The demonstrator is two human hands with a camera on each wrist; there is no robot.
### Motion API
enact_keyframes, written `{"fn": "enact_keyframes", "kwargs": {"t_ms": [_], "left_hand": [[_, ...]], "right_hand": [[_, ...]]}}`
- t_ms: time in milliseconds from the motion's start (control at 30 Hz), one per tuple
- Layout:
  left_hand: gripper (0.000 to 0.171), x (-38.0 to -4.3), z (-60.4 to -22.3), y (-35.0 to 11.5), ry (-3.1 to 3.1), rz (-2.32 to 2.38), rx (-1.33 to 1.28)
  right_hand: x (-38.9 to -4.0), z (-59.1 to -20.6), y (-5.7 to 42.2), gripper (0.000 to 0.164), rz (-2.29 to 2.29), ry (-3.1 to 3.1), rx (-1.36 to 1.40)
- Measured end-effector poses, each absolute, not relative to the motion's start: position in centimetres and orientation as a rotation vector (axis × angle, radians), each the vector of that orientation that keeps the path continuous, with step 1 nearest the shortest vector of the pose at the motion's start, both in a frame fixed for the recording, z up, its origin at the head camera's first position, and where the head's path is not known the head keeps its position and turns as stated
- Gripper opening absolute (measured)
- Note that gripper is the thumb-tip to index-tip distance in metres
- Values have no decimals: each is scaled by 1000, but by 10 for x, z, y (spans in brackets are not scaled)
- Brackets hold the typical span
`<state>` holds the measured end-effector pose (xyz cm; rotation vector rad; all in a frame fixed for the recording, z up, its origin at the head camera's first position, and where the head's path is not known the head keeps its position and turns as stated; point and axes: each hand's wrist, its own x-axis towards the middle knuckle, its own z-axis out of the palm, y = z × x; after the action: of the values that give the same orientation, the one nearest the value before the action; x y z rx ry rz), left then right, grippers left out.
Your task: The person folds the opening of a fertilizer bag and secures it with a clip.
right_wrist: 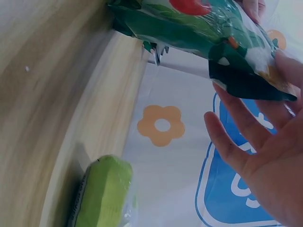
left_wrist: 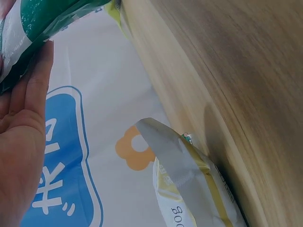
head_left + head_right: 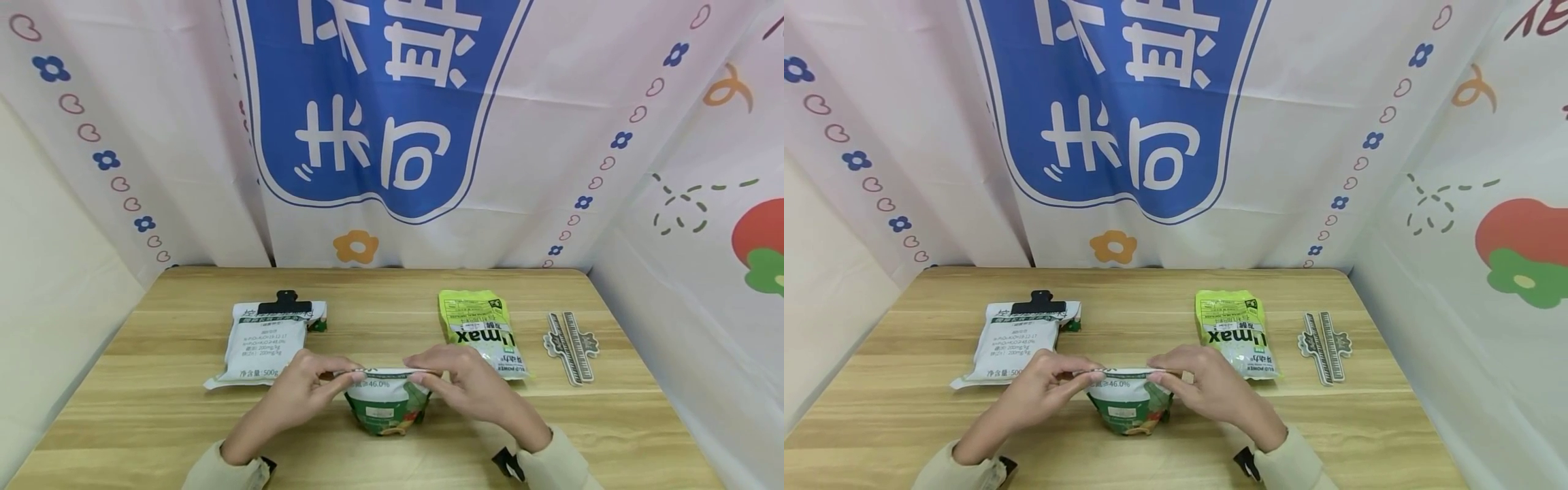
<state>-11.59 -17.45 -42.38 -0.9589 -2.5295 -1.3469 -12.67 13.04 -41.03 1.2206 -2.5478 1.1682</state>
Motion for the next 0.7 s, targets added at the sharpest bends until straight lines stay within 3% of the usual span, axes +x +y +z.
{"fn": "enact_keyframes", "kwargs": {"t_ms": [300, 700], "left_hand": [[8, -115, -424, -174, -2552, -1393, -882], [12, -114, -427, -175, -2605, -1555, -780]], "right_hand": [[-126, -405, 142, 29, 1133, -2541, 1112], [-130, -400, 170, 24, 1086, -2472, 1008]]}}
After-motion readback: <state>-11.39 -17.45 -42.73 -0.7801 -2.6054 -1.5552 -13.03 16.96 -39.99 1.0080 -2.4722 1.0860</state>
